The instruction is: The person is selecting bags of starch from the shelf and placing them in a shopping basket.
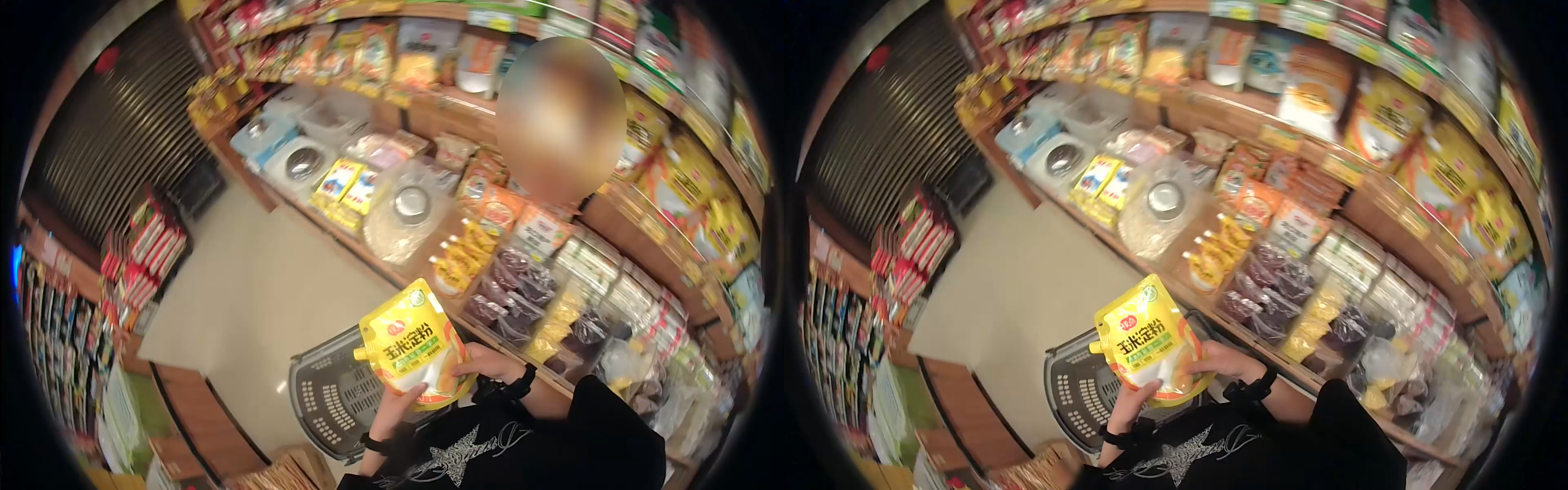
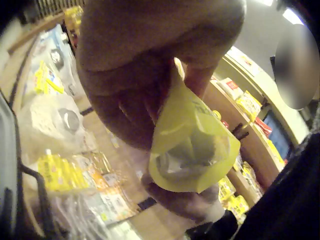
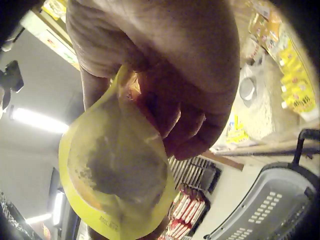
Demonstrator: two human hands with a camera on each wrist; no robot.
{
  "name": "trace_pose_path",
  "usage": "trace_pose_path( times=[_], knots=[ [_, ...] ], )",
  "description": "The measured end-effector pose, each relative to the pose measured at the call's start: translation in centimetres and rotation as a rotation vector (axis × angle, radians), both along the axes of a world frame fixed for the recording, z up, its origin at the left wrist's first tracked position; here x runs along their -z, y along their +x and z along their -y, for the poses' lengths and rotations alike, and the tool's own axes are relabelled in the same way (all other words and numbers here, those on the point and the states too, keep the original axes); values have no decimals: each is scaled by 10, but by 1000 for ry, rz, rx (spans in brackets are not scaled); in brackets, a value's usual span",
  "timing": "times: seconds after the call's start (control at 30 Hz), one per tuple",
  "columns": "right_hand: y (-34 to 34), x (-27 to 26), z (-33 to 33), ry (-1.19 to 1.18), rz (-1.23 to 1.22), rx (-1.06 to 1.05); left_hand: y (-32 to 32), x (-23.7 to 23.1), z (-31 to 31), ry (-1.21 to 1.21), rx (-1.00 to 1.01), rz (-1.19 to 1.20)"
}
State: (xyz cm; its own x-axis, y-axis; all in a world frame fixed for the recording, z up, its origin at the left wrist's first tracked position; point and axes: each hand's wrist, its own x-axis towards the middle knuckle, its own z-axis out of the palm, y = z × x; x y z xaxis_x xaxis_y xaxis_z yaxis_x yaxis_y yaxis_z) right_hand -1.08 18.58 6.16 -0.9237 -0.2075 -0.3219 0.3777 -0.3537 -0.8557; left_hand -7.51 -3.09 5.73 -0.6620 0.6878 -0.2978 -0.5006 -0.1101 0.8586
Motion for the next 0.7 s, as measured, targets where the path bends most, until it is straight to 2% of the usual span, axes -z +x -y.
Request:
trace_pose_path(
  times=[0.27,0.37,0.47,0.57,0.6,0.67,0.7],
  knots=[
    [129,-43,-64,452,-213,319,63,-38,-104,19,317,-165],
    [189,-28,-99,417,-222,406,105,-38,-151,31,411,-271],
    [254,-38,-136,436,-235,504,158,-40,-200,58,416,-256],
    [317,-35,-169,465,-180,635,208,-36,-245,56,514,-279],
    [337,-35,-176,349,-197,684,225,-37,-257,52,589,-305],
    [393,-29,-198,387,-155,777,265,-43,-302,59,754,-380],
    [410,-31,-204,406,-128,815,277,-48,-316,78,774,-400]
  ],
)
